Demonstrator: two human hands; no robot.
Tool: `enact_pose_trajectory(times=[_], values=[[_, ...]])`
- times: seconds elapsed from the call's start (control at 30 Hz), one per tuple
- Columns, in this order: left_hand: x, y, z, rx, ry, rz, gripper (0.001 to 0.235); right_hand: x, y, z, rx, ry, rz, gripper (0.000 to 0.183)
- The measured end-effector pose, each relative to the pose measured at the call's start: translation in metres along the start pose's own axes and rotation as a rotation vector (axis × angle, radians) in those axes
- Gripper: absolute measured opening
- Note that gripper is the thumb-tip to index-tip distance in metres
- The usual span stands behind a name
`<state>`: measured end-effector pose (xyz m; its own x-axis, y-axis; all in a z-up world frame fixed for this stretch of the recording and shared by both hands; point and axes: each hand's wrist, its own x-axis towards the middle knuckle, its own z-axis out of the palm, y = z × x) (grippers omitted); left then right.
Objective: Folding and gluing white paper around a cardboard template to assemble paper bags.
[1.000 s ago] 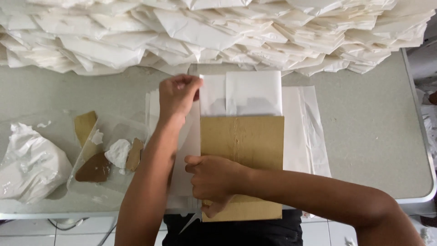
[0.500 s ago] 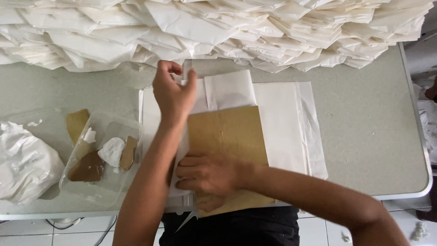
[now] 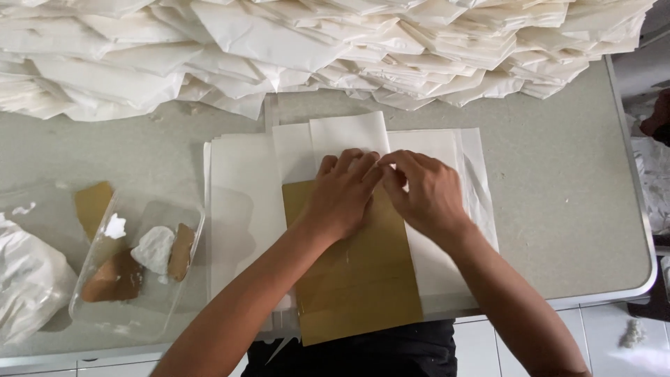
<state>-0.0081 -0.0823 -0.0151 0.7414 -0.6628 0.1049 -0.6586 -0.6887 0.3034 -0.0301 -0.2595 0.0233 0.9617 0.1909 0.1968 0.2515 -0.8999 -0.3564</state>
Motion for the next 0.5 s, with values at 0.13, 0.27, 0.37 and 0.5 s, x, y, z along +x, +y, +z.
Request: enact_pose_trajectory(times=[0.13,0.27,0.37,0.5], values=[[0.002,0.001,-0.006,-0.017,-0.106,-0.030,0.047,-0.001,-0.001,-0.019,-0.144,-0.147,0.093,0.019],[0.001,0.001,-0.010,-0.056,-0.077,-0.039,0.055,0.003,-0.012,-0.035,-0.165,-0.185,0.119,0.025],[0.000,0.001,-0.009,-0.044,-0.035,-0.035,0.053,0.004,-0.016,-0.041,-0.161,-0.217,0.161,0.030],[0.000,0.001,-0.008,-0.059,-0.001,-0.052,0.052,0.007,-0.016,-0.043,-0.165,-0.279,0.206,0.034]])
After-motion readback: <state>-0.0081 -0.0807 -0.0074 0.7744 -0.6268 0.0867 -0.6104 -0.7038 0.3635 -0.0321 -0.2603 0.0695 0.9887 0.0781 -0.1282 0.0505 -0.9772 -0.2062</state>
